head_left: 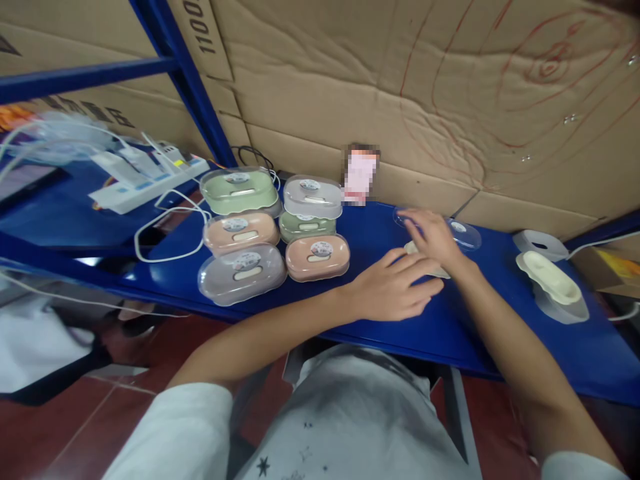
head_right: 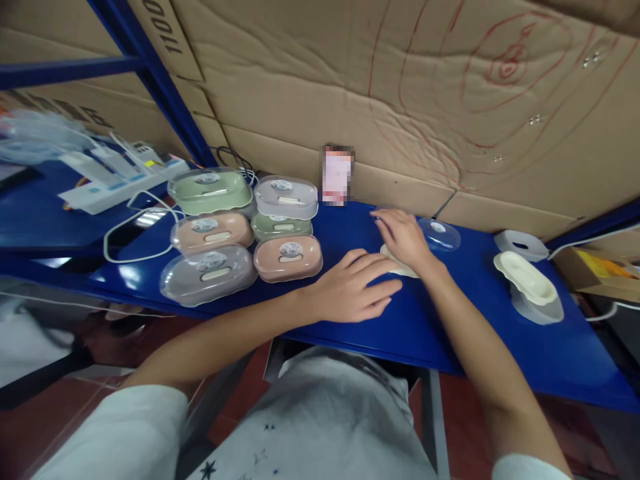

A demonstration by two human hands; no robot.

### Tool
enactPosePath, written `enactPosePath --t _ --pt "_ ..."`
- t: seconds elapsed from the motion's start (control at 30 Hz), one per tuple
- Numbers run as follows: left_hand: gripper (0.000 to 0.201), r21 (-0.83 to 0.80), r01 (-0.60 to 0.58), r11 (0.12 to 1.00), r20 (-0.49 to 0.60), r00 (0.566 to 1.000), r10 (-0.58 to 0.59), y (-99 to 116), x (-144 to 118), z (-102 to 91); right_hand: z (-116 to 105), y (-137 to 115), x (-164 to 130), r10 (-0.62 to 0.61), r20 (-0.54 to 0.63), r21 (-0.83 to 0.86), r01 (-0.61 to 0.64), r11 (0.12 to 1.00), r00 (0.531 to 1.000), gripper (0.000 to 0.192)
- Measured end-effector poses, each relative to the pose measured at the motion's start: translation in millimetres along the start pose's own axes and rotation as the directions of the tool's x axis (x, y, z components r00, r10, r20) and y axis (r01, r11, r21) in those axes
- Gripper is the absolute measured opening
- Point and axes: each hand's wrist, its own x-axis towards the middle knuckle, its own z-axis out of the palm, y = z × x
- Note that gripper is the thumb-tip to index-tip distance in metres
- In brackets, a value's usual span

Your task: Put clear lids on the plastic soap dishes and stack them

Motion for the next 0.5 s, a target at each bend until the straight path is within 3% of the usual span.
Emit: enactPosePath --t 0.07,0.17,0.23,0.3,0.4,0.47,0.5 --pt "0.045 0.011 0.060 0.998 0.076 0.995 -0.061 -6.5 0.1 12.2 -4.8 42.5 -32.1 0.109 -0.011 -0.042 -0.110 0.993 0.994 0.045" --pt "0.060 -0.031 0.122 0.992 0.255 0.961 -0.110 -17.1 -2.7 31.6 -5.1 93.8 -69.4 0.323 -0.028 -0.138 -0.323 0.936 0.946 0.051" --pt "0.060 -0.047 0.168 0.985 0.342 0.929 -0.142 -22.1 -3.6 37.4 -6.8 114.6 -82.9 0.404 0.006 -0.171 -0.397 0.902 0.915 0.054" --pt "0.053 -0.018 0.207 0.978 0.356 0.916 -0.187 -24.9 -2.8 35.1 -16.7 126.8 -89.8 0.418 0.041 -0.171 -0.406 0.898 0.907 0.049" --pt "0.037 0.052 0.216 0.975 0.323 0.920 -0.221 -27.0 -0.8 23.5 -53.8 141.4 -105.6 0.453 -0.029 -0.176 -0.451 0.875 0.891 0.050" --pt "0.029 0.075 0.226 0.971 0.322 0.916 -0.238 -27.9 -0.9 17.1 -86.4 153.4 -129.9 0.532 -0.156 -0.233 -0.554 0.799 0.833 0.055" --pt "0.026 0.080 0.234 0.969 0.328 0.912 -0.247 -28.1 -1.4 15.3 -100.8 159.5 -146.1 0.577 -0.241 -0.277 -0.625 0.730 0.780 0.055"
